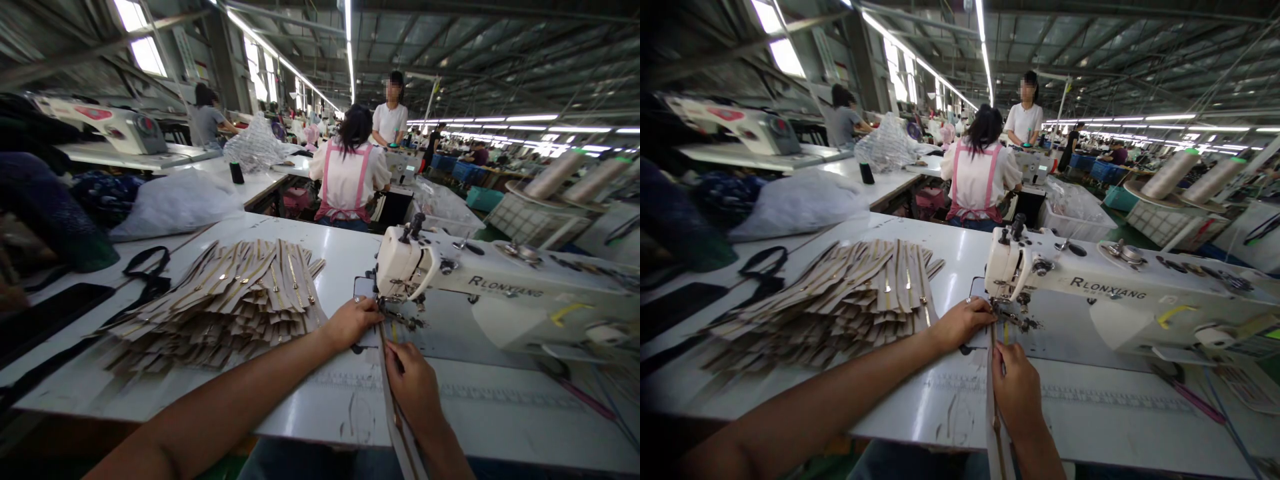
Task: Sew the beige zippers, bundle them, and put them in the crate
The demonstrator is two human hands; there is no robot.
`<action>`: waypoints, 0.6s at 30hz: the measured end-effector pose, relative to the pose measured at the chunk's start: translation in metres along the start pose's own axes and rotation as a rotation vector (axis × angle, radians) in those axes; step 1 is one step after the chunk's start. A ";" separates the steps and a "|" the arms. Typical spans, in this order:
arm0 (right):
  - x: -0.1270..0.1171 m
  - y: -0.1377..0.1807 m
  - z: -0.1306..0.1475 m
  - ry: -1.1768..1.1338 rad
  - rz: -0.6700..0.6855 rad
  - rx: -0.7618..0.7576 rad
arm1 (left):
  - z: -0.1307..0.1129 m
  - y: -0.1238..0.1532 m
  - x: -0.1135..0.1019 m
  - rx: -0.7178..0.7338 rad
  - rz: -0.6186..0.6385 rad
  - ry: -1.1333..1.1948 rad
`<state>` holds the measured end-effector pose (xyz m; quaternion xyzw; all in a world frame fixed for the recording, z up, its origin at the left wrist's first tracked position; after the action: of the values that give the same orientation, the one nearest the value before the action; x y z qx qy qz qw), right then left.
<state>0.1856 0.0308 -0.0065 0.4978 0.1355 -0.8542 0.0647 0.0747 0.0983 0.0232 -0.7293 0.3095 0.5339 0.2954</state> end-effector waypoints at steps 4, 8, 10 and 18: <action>0.003 0.000 0.004 0.103 0.008 -0.019 | 0.001 -0.001 0.002 -0.009 -0.001 -0.010; 0.004 -0.002 0.007 0.142 0.033 -0.027 | -0.003 0.001 0.000 0.029 0.005 -0.024; 0.005 -0.004 0.008 0.162 0.060 -0.010 | -0.008 0.004 -0.003 0.059 0.011 -0.017; 0.008 -0.023 0.013 0.230 0.156 0.008 | -0.018 0.013 -0.012 0.085 -0.025 0.043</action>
<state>0.1654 0.0494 -0.0032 0.6016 0.0995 -0.7845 0.1130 0.0727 0.0777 0.0379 -0.7311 0.3292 0.5008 0.3262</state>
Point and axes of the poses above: each hand's wrist, its own y-axis away from the middle knuckle, its own x-axis out of the palm, z = x × y, the point moved 8 cm from there along -y, towards the middle knuckle, and after that the axes turned 15 degrees about z, right-handed, at the moved point
